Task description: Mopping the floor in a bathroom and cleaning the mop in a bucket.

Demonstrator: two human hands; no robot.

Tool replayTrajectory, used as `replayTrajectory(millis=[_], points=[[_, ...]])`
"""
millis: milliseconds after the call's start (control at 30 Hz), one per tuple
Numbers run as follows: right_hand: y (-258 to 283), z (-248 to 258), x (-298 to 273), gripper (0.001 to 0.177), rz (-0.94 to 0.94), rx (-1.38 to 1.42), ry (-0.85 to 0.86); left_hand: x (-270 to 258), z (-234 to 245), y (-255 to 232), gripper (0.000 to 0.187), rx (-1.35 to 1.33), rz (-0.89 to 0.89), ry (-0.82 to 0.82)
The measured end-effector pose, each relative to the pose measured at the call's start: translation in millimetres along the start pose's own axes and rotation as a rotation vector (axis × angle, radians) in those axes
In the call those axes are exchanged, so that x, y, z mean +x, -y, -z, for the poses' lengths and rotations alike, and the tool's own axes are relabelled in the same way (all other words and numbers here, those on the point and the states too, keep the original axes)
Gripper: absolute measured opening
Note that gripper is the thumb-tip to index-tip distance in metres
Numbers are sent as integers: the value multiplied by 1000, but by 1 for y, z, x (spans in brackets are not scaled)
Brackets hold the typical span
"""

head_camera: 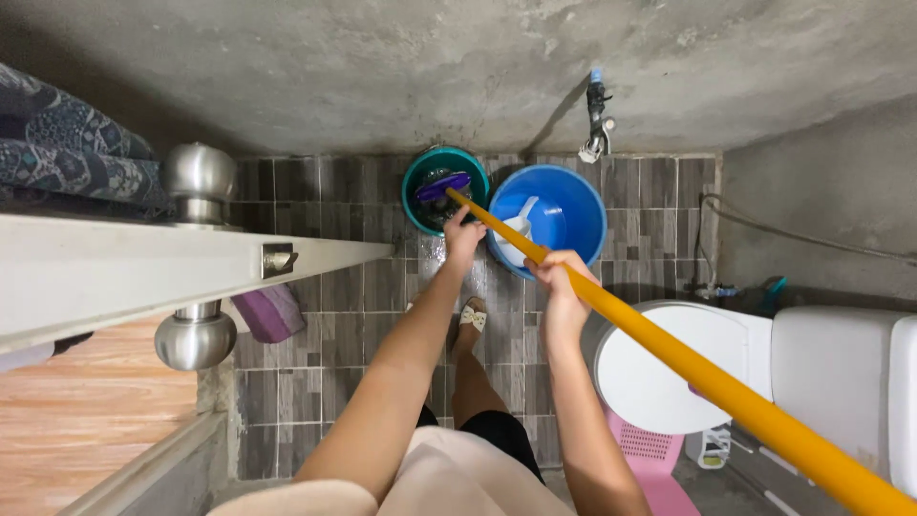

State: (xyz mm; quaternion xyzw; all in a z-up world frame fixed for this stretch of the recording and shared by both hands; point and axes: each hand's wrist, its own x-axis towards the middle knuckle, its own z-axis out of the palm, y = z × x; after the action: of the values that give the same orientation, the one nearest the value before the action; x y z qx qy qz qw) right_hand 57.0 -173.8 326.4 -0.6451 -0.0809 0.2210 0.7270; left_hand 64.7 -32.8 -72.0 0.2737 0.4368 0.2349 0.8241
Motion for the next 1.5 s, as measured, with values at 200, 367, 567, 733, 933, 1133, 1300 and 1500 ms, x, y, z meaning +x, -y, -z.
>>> replayTrajectory(millis=[200,367,567,733,933,1133,1300,1500], points=[[29,-2,-1,9,-34,67,-66,-18,-25,6,47,-16,-356,-27],[-51,3,23,10,-7,-44,-2,-36,-11,-25,61,698,-460,-34],[-214,15,67,11,-77,-262,54,-68,25,-66,77,1231,-259,36],[-236,5,90,20,-91,-550,137,-71,38,-74,83,1343,-258,170],[-262,27,115,22,-3,-520,193,-66,37,-74,70,1410,-170,221],[-287,25,146,24,-77,-560,290,-71,25,-84,68,1425,-137,216],[-301,20,131,15,-305,-85,137,-50,39,-46,88,1335,-83,303],[-180,8,92,11,-140,-99,215,-65,6,-62,101,1244,-191,289]])
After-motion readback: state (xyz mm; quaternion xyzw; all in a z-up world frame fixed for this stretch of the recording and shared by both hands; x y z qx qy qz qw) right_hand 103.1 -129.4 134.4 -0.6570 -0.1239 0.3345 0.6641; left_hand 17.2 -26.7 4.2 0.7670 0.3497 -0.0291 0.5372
